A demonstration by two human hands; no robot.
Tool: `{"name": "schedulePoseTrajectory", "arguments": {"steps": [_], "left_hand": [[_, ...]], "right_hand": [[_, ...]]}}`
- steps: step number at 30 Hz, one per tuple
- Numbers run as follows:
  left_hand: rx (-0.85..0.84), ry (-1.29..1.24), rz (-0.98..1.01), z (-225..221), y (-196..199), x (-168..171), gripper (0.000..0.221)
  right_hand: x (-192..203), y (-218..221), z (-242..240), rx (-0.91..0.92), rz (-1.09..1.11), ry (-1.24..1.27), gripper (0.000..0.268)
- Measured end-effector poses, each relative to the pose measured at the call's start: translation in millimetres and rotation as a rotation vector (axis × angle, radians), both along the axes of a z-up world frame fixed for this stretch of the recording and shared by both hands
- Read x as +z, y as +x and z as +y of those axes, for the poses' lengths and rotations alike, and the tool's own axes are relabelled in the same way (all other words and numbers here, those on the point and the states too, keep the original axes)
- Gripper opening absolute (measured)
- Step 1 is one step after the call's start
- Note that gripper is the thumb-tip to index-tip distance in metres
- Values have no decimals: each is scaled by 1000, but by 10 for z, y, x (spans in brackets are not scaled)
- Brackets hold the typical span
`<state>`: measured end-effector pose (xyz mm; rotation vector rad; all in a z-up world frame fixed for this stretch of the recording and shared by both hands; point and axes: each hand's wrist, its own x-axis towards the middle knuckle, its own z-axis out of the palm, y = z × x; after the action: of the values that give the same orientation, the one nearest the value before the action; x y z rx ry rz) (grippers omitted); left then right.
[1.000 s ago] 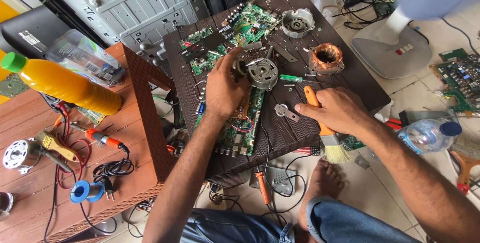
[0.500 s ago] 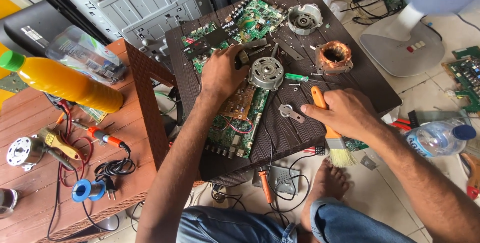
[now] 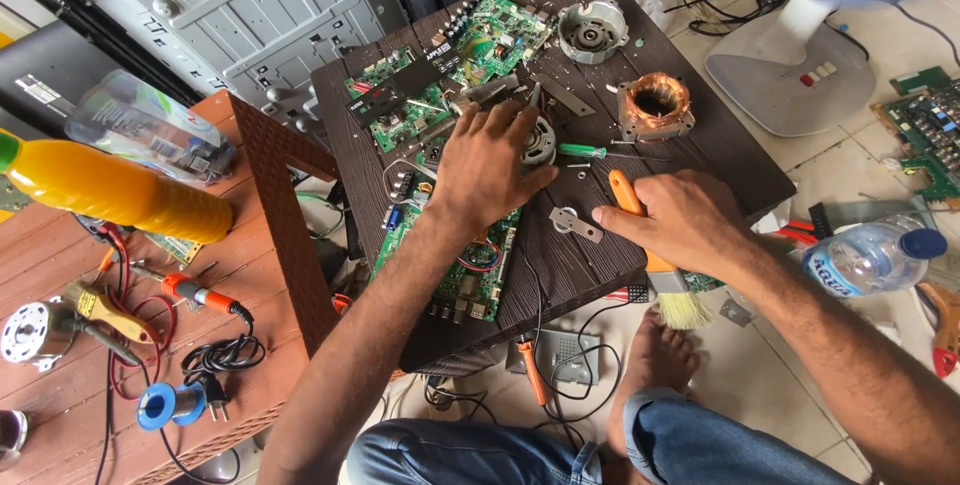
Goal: The person cleans a disassembled motor using a brush and a metal scraper. They brush the exterior and interior surfaces, then scrape debris from the inner housing. The person handles the motor parts and tools on a cluttered workbench.
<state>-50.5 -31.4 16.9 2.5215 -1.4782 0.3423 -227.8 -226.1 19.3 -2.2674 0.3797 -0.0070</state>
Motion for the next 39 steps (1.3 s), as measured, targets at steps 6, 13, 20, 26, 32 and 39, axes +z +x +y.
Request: {"name": "schedulePoseTrajectory", "arguments": {"steps": [6, 13, 20, 26, 32, 39], "left_hand": [[51, -92, 254, -30, 84, 52, 77], [-349, -1100, 1380, -125, 268, 218, 55], [-573, -1305, 2110, -163, 275, -46, 60], [-545, -1317, 1963, -89, 134, 103, 79], [-653, -1270, 1872, -74, 79, 81, 62], [-704, -1268, 1923, -33, 44, 114, 57]], "right_hand": [[-62, -18, -25, -13, -32, -11, 49], [-223, -48, 19, 8, 50, -478, 64], [-316, -202, -158, -193, -94, 446, 30], [-416, -373, -529, 44, -365, 945, 18], [-303, -337, -602, -105, -229, 811, 23], [-148, -335, -552, -190, -288, 828, 27]]}}
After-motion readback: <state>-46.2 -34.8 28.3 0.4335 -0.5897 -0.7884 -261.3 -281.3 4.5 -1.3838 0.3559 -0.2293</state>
